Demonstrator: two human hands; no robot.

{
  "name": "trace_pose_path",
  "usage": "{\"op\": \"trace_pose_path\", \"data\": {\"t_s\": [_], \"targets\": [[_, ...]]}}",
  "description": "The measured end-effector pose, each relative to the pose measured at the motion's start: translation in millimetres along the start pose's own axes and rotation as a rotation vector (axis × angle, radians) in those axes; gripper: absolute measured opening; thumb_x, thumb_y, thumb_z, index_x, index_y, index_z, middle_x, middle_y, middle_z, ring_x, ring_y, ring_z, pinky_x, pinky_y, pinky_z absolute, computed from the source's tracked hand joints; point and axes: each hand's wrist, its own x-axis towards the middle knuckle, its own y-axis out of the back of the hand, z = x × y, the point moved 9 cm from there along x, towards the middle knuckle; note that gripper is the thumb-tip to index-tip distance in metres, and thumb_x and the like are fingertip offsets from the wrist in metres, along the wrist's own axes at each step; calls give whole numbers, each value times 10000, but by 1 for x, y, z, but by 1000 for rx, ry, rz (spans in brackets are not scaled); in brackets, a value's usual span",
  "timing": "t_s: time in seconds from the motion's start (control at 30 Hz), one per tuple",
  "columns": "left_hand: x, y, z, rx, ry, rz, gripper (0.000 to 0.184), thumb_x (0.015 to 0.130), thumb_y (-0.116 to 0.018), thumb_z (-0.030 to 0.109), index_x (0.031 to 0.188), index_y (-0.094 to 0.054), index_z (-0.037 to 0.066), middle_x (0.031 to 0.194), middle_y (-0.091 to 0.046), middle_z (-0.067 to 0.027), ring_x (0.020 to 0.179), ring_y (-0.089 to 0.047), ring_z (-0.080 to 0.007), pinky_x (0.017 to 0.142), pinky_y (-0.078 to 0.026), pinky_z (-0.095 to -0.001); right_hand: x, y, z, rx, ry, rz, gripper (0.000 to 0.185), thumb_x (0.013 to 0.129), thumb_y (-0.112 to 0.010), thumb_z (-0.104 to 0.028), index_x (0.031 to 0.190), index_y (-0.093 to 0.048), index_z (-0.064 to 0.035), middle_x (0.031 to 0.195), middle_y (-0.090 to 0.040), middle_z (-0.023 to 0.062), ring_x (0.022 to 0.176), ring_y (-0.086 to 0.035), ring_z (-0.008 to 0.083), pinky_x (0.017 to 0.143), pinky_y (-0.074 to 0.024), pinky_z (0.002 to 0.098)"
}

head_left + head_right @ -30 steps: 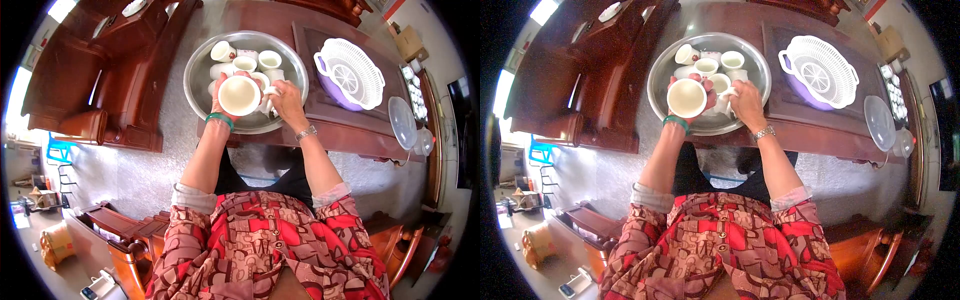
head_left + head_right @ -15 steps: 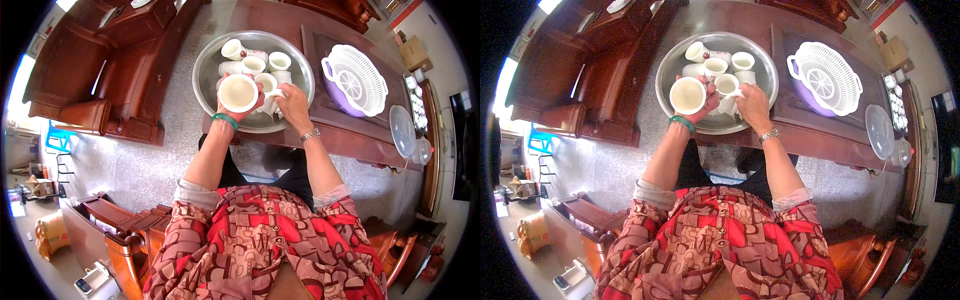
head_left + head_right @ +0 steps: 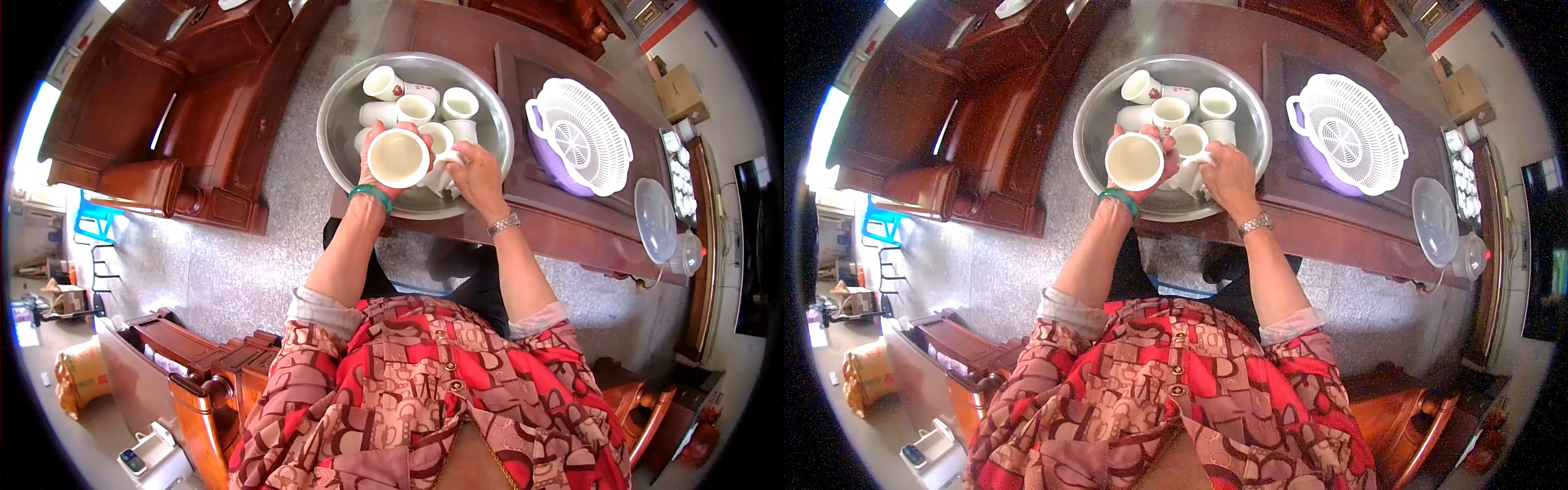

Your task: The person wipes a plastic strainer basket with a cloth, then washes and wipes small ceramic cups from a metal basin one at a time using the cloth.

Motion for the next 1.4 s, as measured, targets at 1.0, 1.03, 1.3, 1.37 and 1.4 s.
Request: {"op": "trace_pose_path", "data": {"t_s": [1.0,1.03,1.3,1.37,1.4], "targets": [[-4,23,13,487,-141,376,431,841,-503,494,1090,-530,144,1018,-600,-46,888,-586,-206,601,-474,-380,0,-1,4,-76,-284,-97,291,755,-632,-195,1010,-608,-57,955,-626,183,902,-590,353,756,-461,416],[-4,22,12,471,-123,387,417,823,-526,486,1067,-530,148,994,-596,-49,855,-583,-201,568,-457,-363,0,-1,5,-25,-280,-84,288,751,-639,-192,1002,-606,-54,950,-627,182,892,-590,360,750,-460,425],[-9,55,15,671,14,518,412,782,-564,388,1121,-548,154,1008,-585,-31,863,-576,-168,583,-457,-300,2,9,8,192,-138,76,282,708,-672,-100,965,-600,-7,886,-634,195,824,-608,356,717,-462,391],[-9,51,13,666,28,468,416,805,-553,398,1162,-541,185,1027,-582,-21,888,-571,-155,589,-464,-292,2,11,10,332,-225,72,257,707,-689,-79,932,-606,12,888,-656,133,759,-616,309,719,-484,367],[-13,50,17,733,29,513,423,826,-539,410,1193,-532,200,1032,-579,-22,884,-575,-155,582,-473,-293,4,6,14,413,-245,51,264,709,-678,-66,948,-604,19,879,-649,114,773,-612,244,718,-480,324]]}}
